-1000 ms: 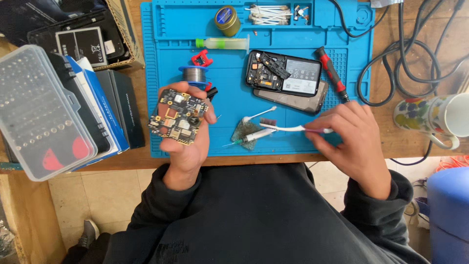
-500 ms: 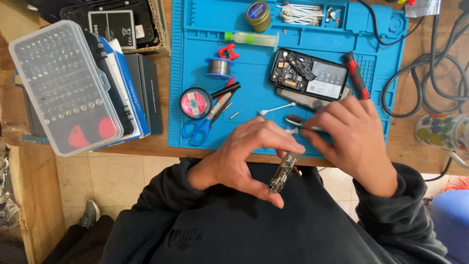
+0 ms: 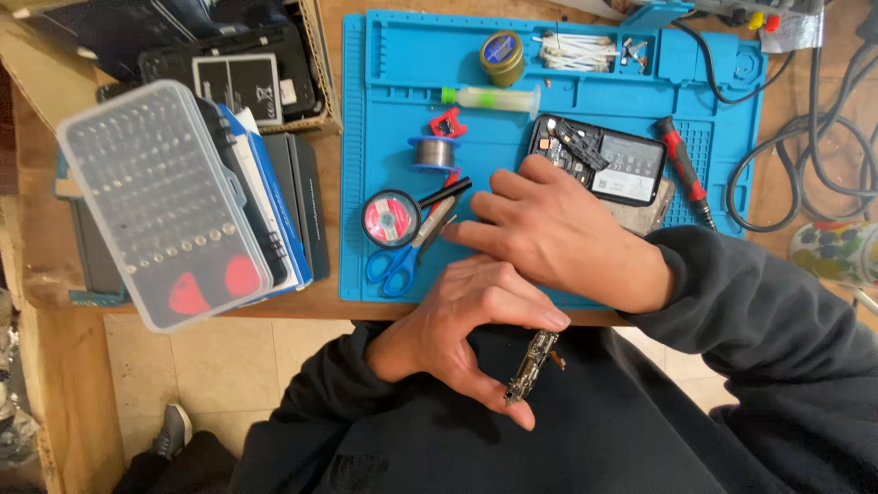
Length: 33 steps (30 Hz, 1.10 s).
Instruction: The person cleans a small circuit board using a syringe to apply liquid, a toothbrush to scrub, and a cotton swab to wipe. The person repeatedly applies liquid and scrubs different areas of the board, then wipes with a cotton swab.
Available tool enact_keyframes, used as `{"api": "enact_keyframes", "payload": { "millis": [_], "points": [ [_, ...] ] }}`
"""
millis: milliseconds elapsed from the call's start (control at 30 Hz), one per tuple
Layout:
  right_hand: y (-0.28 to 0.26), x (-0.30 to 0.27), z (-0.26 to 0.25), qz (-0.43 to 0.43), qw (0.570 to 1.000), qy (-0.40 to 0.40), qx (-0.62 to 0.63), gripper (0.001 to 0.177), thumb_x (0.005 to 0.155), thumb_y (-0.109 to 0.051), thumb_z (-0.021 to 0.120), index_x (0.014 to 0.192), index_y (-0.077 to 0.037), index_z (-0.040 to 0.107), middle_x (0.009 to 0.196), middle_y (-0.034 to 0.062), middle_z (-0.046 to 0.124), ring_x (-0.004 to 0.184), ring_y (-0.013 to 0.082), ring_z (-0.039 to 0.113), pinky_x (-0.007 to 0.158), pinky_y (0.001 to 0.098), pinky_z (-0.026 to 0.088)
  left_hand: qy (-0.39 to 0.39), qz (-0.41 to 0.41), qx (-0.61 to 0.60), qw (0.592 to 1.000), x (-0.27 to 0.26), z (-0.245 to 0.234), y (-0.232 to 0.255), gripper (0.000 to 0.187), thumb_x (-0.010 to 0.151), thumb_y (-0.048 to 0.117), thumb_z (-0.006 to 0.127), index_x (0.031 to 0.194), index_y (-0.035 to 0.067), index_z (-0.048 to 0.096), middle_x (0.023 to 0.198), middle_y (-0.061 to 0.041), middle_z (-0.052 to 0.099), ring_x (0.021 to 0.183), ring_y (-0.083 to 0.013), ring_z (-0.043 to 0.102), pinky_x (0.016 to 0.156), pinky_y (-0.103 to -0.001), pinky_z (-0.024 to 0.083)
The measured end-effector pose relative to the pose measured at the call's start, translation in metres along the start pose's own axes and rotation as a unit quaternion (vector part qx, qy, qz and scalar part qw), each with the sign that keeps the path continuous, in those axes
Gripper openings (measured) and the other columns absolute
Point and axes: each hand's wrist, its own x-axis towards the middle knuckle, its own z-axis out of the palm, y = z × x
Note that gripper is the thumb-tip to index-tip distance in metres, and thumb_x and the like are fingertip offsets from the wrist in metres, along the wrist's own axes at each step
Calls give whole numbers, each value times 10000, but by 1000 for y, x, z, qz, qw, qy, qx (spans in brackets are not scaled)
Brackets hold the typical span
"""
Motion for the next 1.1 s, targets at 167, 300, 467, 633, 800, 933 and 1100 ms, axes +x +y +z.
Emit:
{"api": "enact_keyframes", "payload": {
  "millis": [167, 300, 467, 633, 800, 933, 1100],
  "points": [
    [3, 11, 4, -2, 999, -29, 40, 82, 1160, -245, 704, 1086, -265, 736, 818, -23, 581, 772, 260, 526, 716, 445, 379, 27, 14, 16, 999, -1, -4, 5, 726, 966, 701, 845, 1416, 161, 663, 1309, -10, 827, 1118, -233, 879, 956, -374, 610],
    [0, 20, 8, 13, 998, -45, 52, 107, 1109, -228, 681, 1006, -203, 661, 816, -20, 654, 761, 283, 583, 696, 462, 377, 41, 20, 19, 999, 0, -5, 6, 737, 952, 706, 842, 1393, 140, 671, 1273, -50, 837, 1089, -230, 863, 950, -370, 625],
    [1, 28, 12, 25, 998, -54, -12, 180, 1121, -144, 703, 967, -188, 621, 754, -7, 635, 700, 284, 566, 678, 445, 376, 63, 40, 49, 996, 1, -4, 9, 742, 972, 734, 806, 1368, 124, 659, 1258, -65, 833, 1075, -226, 854, 902, -388, 595],
    [9, 33, 13, 20, 995, -97, 1, 208, 1079, -160, 722, 930, -205, 583, 722, -9, 679, 669, 305, 631, 646, 463, 397, 89, 41, 65, 993, 1, -1, 9, 736, 985, 767, 776, 1353, 145, 636, 1220, -67, 832, 989, -212, 844, 886, -383, 547],
    [18, 32, 13, 35, 987, -155, 25, 164, 1054, -273, 746, 959, -207, 629, 813, -41, 763, 767, 303, 711, 679, 475, 428, 117, 46, 70, 990, -3, 2, 5, 740, 990, 772, 781, 1365, 150, 639, 1224, -55, 826, 994, -216, 839, 891, -382, 519],
    [20, 32, 13, 16, 990, -138, 20, 171, 1067, -286, 746, 938, -219, 656, 808, -45, 740, 768, 307, 707, 681, 482, 457, 130, 51, 75, 987, -6, 2, 2, 743, 997, 761, 789, 1370, 135, 641, 1256, -63, 821, 1025, -232, 834, 902, -393, 550],
    [22, 29, 12, 2, 991, -125, 53, 182, 1034, -342, 753, 982, -191, 666, 889, -6, 725, 821, 330, 697, 653, 509, 502, 190, 64, 55, 978, -5, 4, -2, 760, 997, 756, 803, 1337, 94, 650, 1166, -112, 812, 958, -236, 806, 895, -385, 532]
  ]
}}
